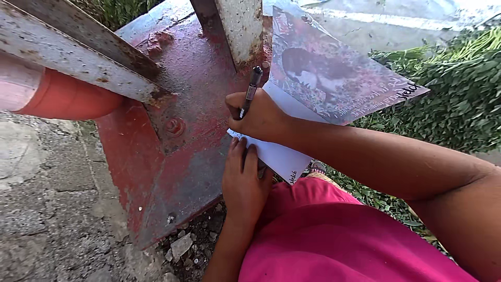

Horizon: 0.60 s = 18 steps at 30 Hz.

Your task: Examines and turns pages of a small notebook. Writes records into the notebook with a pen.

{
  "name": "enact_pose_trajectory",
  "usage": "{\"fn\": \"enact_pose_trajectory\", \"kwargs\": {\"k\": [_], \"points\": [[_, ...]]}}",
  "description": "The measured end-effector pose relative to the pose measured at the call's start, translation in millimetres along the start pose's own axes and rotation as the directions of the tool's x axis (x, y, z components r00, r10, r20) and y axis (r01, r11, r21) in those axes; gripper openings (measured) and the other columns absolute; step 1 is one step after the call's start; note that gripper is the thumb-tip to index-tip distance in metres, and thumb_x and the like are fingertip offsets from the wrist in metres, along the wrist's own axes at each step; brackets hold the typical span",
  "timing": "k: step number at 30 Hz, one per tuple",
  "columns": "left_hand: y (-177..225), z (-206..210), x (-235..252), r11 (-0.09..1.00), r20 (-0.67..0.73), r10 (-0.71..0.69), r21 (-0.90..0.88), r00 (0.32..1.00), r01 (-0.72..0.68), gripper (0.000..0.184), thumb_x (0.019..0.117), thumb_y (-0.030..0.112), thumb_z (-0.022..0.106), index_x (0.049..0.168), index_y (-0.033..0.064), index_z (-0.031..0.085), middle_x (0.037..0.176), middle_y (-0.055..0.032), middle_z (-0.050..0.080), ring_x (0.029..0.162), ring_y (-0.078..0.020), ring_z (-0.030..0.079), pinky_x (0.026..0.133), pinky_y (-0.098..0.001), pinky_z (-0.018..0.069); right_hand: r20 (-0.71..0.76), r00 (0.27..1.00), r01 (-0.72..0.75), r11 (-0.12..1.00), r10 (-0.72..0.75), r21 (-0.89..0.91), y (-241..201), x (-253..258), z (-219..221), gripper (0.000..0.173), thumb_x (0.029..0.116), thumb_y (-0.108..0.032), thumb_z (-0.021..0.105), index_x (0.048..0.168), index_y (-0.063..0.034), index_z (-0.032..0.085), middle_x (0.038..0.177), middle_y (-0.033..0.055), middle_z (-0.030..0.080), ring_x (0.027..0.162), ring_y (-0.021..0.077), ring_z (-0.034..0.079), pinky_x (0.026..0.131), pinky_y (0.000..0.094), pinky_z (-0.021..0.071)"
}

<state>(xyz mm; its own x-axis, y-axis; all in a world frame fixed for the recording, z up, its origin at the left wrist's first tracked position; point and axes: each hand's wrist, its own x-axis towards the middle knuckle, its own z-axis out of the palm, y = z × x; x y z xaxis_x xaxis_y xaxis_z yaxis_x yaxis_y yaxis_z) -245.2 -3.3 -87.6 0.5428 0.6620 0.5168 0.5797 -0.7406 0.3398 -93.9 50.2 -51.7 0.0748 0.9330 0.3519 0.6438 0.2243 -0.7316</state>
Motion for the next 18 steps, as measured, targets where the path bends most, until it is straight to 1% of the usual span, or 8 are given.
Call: {"fn": "enact_pose_trajectory", "kwargs": {"k": [3,5,7,10,12,15,18], "points": [[0.3,-1.1,-0.9,1.000,0.015,-0.004,-0.006,1.000,0.004,0.040,0.0740,0.020,0.079,0.104,-0.0057,0.073,0.121,-0.0281,0.069,0.120,-0.0433,0.065,0.096,-0.0448,0.0554,-0.017,0.999,0.051,0.998,-0.051,0.020,2.5,-1.8,2.1,0.011,0.0824,-0.003,0.065,0.073,-0.0053,0.059,0.062,0.0011,0.050,0.058,0.0103,0.047,0.054,0.0281,0.0354],[0.7,-0.9,0.2,1.000,0.007,-0.001,-0.005,1.000,0.001,0.040,0.0734,0.020,0.080,0.103,-0.0055,0.073,0.120,-0.0279,0.069,0.119,-0.0426,0.065,0.095,-0.0443,0.0556,0.024,1.000,0.019,0.999,-0.018,-0.035,-1.2,-2.5,-0.6,0.012,0.0838,-0.005,0.065,0.073,-0.0064,0.059,0.063,0.0016,0.051,0.060,0.0130,0.050,0.055,0.0316,0.0367],[0.5,-0.6,0.1,1.000,-0.002,-0.002,0.001,1.000,0.002,0.039,0.0741,0.021,0.080,0.103,-0.0049,0.073,0.120,-0.0274,0.069,0.118,-0.0418,0.066,0.095,-0.0432,0.0559,0.024,1.000,-0.002,0.998,0.004,-0.068,-2.6,-2.9,-1.1,0.014,0.0842,-0.008,0.065,0.072,-0.0066,0.058,0.062,0.0026,0.052,0.059,0.0154,0.052,0.054,0.0350,0.0385],[0.3,-0.3,-0.2,1.000,0.004,-0.010,0.000,1.000,0.010,0.039,0.0752,0.020,0.079,0.105,-0.0052,0.074,0.120,-0.0272,0.069,0.119,-0.0428,0.065,0.095,-0.0442,0.0558,-0.040,0.999,-0.006,1.000,0.006,-0.004,2.5,-1.7,-0.2,0.015,0.0840,-0.007,0.066,0.071,-0.0073,0.057,0.062,0.0003,0.050,0.058,0.0106,0.048,0.053,0.0295,0.0363],[0.7,-0.4,0.0,1.000,0.010,-0.012,0.000,1.000,0.012,0.041,0.0746,0.020,0.079,0.105,-0.0057,0.074,0.120,-0.0276,0.069,0.119,-0.0430,0.065,0.095,-0.0444,0.0557,-0.040,0.999,-0.011,1.000,0.011,-0.005,3.4,-1.2,0.2,0.013,0.0836,-0.007,0.066,0.072,-0.0064,0.059,0.063,0.0010,0.052,0.059,0.0110,0.050,0.054,0.0301,0.0382],[0.6,0.0,1.2,1.000,0.006,-0.008,0.007,1.000,0.008,0.041,0.0743,0.021,0.079,0.105,-0.0053,0.074,0.120,-0.0271,0.070,0.118,-0.0426,0.066,0.095,-0.0438,0.0558,-0.004,0.999,-0.045,0.999,0.045,-0.016,0.8,0.6,-2.6,0.016,0.0827,-0.007,0.066,0.070,-0.0081,0.056,0.063,-0.0001,0.051,0.059,0.0107,0.048,0.054,0.0307,0.0361],[0.9,-0.3,0.2,1.000,0.002,-0.010,0.005,1.000,0.010,0.039,0.0739,0.020,0.079,0.104,-0.0055,0.074,0.119,-0.0273,0.070,0.119,-0.0430,0.065,0.095,-0.0437,0.0557,-0.002,1.000,-0.020,1.000,0.020,-0.005,1.1,-0.9,-3.4,0.014,0.0833,-0.004,0.065,0.072,-0.0070,0.057,0.063,-0.0003,0.049,0.059,0.0094,0.047,0.055,0.0289,0.0352]]}}
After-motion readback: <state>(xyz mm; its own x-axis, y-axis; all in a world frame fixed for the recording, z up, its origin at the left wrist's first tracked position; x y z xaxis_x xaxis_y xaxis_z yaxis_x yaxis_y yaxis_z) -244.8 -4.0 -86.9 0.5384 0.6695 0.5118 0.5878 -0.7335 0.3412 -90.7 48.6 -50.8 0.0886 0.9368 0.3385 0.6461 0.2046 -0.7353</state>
